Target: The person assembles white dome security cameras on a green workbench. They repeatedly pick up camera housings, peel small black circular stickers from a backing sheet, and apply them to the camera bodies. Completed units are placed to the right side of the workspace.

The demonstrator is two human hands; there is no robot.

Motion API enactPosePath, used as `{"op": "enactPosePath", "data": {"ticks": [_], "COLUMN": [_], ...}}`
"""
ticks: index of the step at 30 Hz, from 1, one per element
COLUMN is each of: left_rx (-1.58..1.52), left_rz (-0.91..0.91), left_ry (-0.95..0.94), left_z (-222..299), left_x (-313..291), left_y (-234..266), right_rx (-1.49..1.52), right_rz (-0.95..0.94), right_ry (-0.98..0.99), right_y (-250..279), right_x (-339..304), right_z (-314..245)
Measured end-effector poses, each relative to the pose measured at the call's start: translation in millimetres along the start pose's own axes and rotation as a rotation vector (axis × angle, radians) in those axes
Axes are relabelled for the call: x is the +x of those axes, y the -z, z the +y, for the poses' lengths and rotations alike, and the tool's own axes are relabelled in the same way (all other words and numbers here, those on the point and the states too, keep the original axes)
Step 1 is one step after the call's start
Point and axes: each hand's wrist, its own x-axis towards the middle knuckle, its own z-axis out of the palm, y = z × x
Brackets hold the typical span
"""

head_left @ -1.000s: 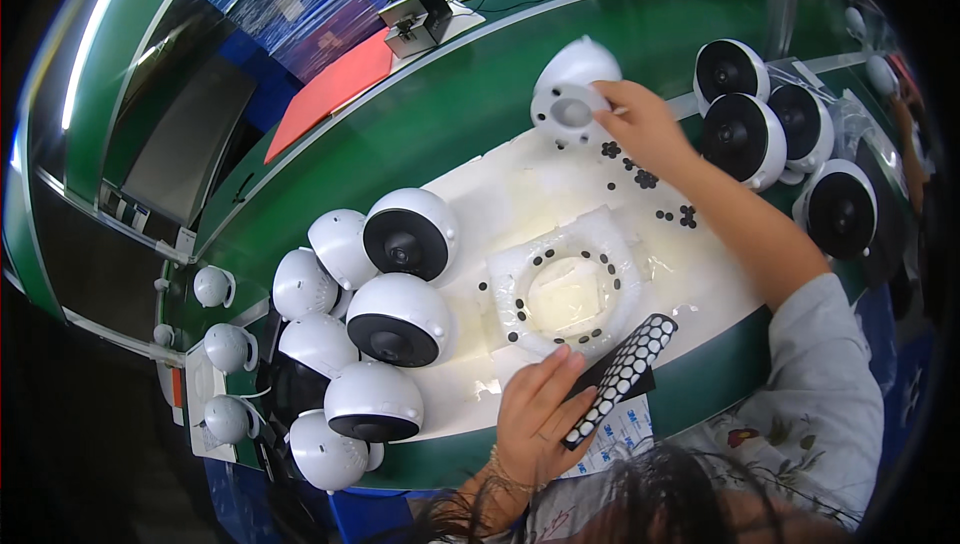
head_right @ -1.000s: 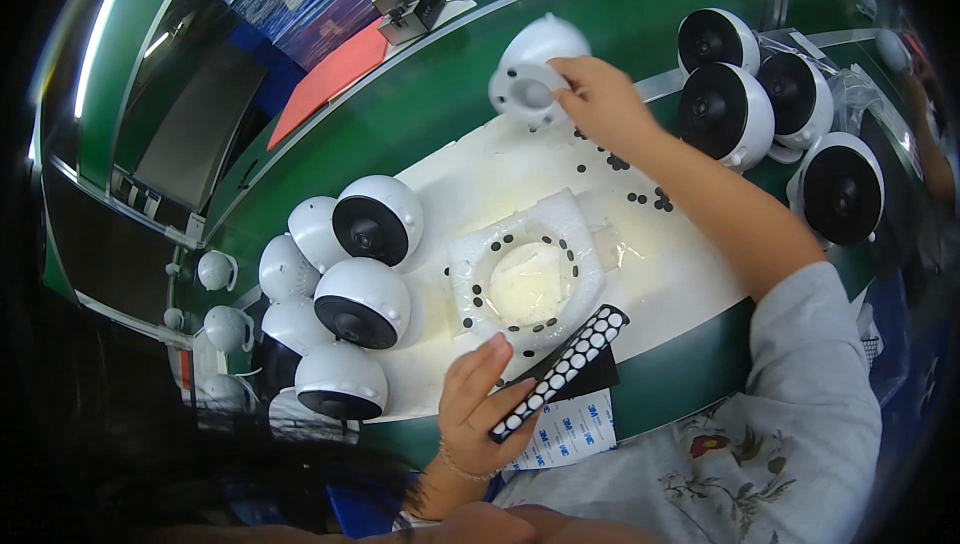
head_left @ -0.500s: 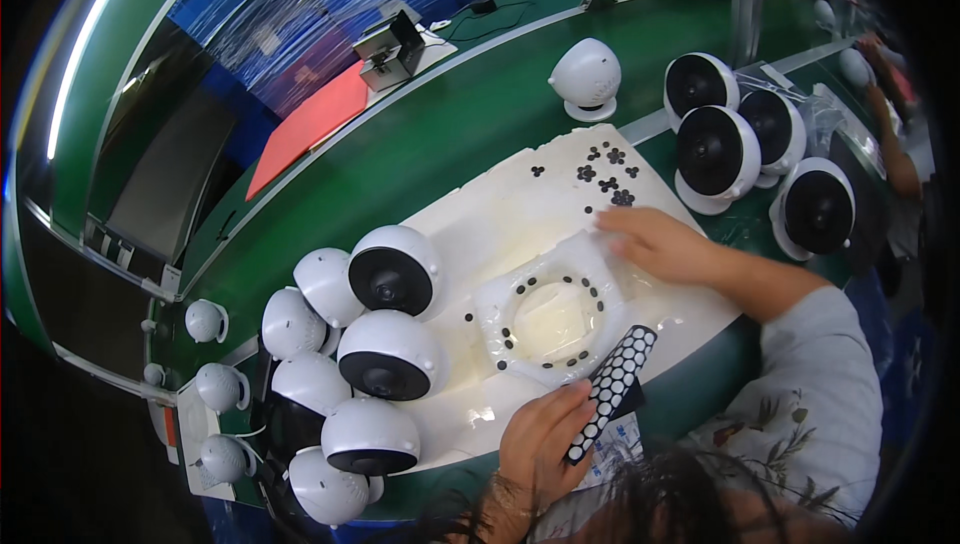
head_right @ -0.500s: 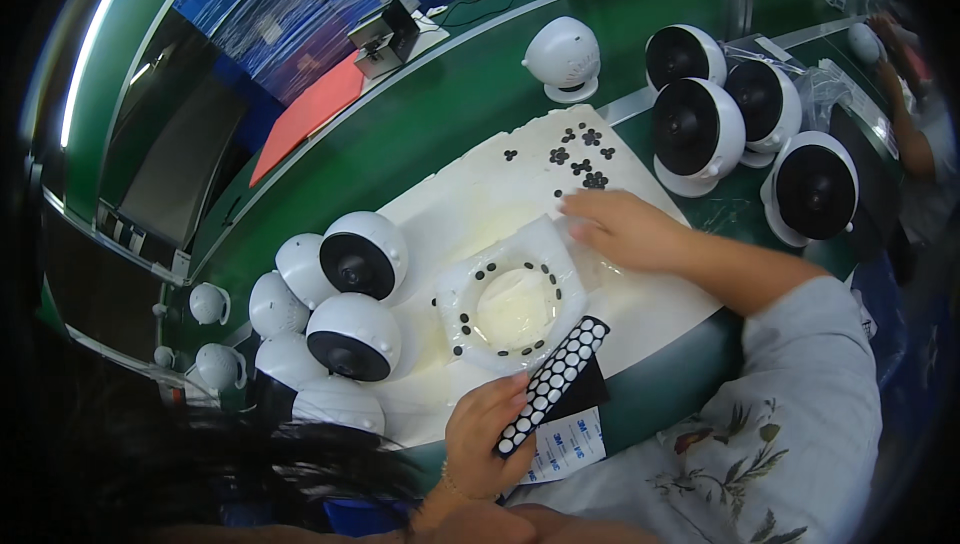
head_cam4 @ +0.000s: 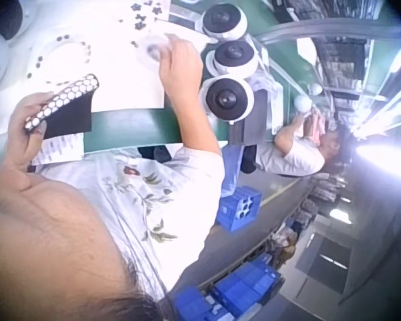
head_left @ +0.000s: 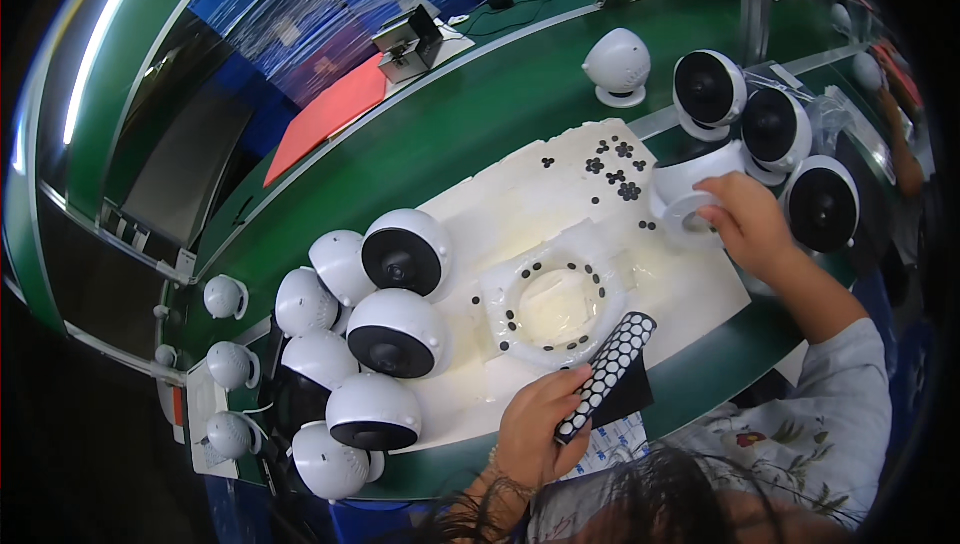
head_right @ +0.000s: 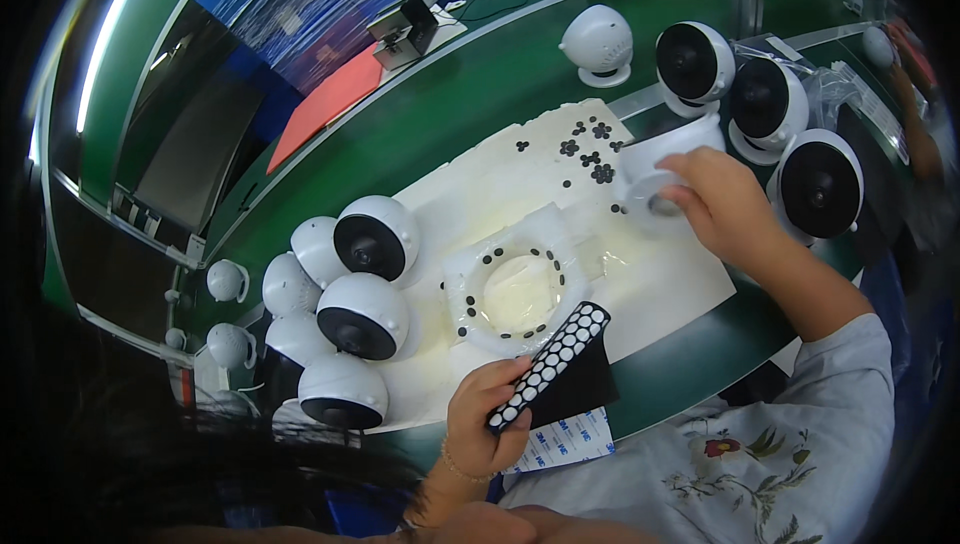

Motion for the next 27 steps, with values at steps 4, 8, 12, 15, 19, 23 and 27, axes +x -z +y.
{"op": "enactPosePath", "data": {"ticks": [4, 8, 12, 15, 19, 23, 27], "left_rx": [0.106, 0.125, 0.126, 0.130, 0.111, 0.098, 0.133], "left_rz": [-0.097, -0.066, 0.063, 0.130, 0.165, 0.198, 0.211], "left_ry": [-0.053, -0.080, 0.004, 0.046, 0.095, 0.110, 0.118], "left_z": [2.7, 3.0, 7.5, 8.0, 5.2, 6.1, 10.2], "left_x": [-3.6, -2.6, 3.1, 5.1, 1.5, 1.8, 3.5], "left_y": [5.0, 7.2, 4.2, 4.4, 3.9, 2.5, 3.8], "right_rx": [0.819, 1.105, 1.022, 0.908, 0.585, 0.572, 0.627], "right_rz": [-0.111, -0.388, -0.534, -0.396, -0.054, -0.063, -0.073], "right_ry": [-0.173, -0.163, -0.202, -0.178, 0.438, 0.722, 0.713], "right_y": [2.0, -28.6, -58.2, -54.6, -32.3, -30.3, -42.6], "right_x": [39.4, 64.8, 72.4, 71.8, 31.8, 17.5, 16.0], "right_z": [-53.3, -83.9, -85.0, -84.5, -90.8, -107.3, -112.1]}}
